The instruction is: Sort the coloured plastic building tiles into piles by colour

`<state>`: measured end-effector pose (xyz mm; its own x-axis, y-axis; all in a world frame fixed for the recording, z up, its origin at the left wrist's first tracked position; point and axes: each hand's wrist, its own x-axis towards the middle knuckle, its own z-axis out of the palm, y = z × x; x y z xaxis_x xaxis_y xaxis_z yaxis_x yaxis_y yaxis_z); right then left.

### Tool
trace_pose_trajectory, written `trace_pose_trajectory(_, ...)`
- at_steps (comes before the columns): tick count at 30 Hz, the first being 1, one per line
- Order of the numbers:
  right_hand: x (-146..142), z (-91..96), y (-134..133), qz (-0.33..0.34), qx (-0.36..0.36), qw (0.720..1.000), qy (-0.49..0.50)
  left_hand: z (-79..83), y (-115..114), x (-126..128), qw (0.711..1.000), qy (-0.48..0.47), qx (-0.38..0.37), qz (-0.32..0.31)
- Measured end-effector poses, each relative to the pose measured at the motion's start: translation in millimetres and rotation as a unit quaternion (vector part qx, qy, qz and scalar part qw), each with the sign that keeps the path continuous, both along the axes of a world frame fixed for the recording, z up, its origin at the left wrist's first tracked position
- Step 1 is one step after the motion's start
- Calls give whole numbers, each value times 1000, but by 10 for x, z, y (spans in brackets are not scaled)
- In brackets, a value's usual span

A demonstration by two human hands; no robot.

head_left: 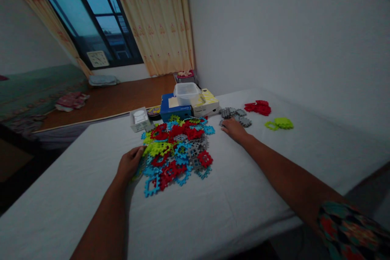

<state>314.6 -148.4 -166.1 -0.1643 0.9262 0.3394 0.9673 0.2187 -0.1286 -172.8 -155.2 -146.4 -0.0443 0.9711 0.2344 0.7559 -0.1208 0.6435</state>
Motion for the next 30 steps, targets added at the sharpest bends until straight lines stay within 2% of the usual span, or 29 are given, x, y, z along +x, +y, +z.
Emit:
trace_pose_trajectory(3,-16,31,-43,7,-1,1000,-6,-15,11,-14,1000,1,2,-4)
trace_pose_trajectory(9,57,53,-92,23,-49,997,63,-57,42,-47,1000,-12,0,-4)
trace_pose_trajectory(11,157,82,-75,16,-44,995,88,-60,49,-50,1000,-11,-4,-6)
trace_pose_trajectory(14,460,124,-58,-67,23,988,139,-61,57,-51,1000,-5,-8,-3)
trace_pose_trajectory(16,698,115,-69,-137,69,973,175,-63,60,-51,1000,-3,-8,-2)
trace_pose_trajectory(18,878,75,-92,-175,84,960,203,-67,61,-54,1000,-3,-7,-2)
trace_pose_trajectory(21,973,25,-113,-189,81,954,218,-71,58,-56,1000,-1,-12,-3)
trace_pose_trajectory(24,891,51,-86,-203,104,953,201,-71,53,-52,1000,7,-13,-3)
trace_pose_trajectory(26,741,79,-55,-162,116,961,191,-70,55,-48,1000,9,-9,-6)
trace_pose_trajectory(30,208,46,-42,60,71,978,188,-79,66,-47,1000,6,-3,-6)
